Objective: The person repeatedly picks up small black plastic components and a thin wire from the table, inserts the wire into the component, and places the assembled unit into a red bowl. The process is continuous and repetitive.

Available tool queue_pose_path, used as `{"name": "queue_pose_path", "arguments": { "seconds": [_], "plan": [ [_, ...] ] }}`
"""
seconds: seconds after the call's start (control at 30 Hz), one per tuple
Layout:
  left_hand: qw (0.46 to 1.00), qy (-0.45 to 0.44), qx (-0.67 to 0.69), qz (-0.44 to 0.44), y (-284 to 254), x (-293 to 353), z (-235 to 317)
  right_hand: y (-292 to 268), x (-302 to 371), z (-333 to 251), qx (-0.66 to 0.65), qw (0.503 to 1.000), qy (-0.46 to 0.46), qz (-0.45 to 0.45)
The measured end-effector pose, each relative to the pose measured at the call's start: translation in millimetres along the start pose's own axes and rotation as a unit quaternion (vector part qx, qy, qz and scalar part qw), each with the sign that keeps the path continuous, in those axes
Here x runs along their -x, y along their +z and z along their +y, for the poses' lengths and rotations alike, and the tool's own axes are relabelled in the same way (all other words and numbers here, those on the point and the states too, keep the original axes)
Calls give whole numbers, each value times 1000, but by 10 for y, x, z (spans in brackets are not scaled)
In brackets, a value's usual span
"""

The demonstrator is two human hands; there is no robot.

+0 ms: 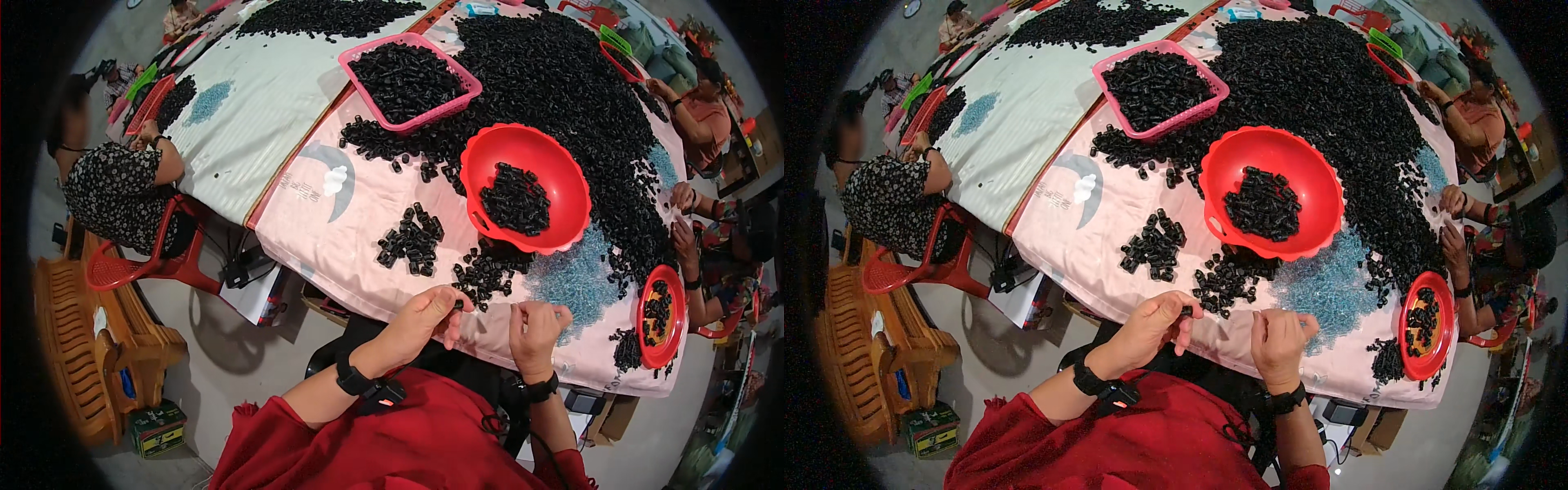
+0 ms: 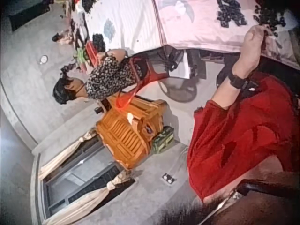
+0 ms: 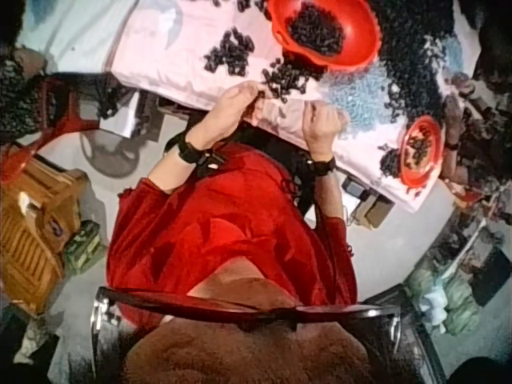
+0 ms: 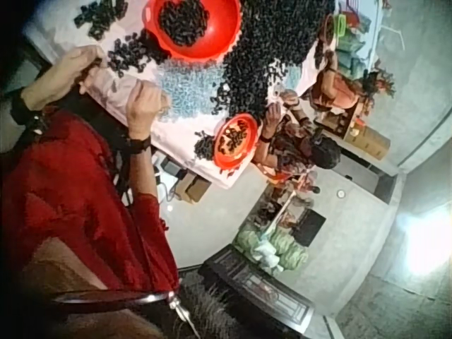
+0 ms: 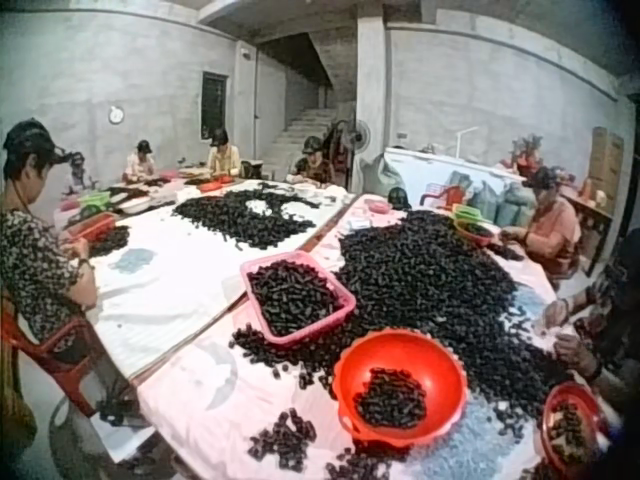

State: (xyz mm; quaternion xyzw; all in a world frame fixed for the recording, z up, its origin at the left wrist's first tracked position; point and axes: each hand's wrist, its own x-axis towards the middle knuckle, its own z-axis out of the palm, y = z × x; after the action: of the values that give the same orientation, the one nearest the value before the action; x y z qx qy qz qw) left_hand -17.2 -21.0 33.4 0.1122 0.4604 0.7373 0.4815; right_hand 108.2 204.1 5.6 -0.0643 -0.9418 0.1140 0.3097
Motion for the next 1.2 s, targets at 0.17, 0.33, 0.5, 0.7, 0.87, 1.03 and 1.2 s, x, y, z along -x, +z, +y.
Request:
{"name": "queue_pose_path", "arguments": {
  "seconds": [0.17, 0.33, 0.5, 0.7, 0.87, 1.03, 1.2],
  "plan": [
    [996, -22, 80, 7, 41, -6, 46, 9, 8, 1, -8, 1000, 2, -1],
    [983, -56, 152, 87, -33, -212, 223, -13, -4, 5, -10, 1000, -3, -3],
    [919, 72, -350, 166, -101, -585, 312, -1, 5, 26, -22, 1000, -3, -3],
    [721, 256, -621, 170, -217, -1007, 86, 4, 11, 31, -32, 999, -7, -5],
    [734, 243, -615, 153, -161, -1012, -4, -6, 7, 43, -36, 999, -10, -9],
    [720, 193, -632, 213, -9, -1048, 135, 4, 18, 58, -40, 999, -11, -6],
    [729, 197, -617, 220, 104, -1168, 154, -25, -26, 36, -39, 999, -16, -1]
  ]
}}
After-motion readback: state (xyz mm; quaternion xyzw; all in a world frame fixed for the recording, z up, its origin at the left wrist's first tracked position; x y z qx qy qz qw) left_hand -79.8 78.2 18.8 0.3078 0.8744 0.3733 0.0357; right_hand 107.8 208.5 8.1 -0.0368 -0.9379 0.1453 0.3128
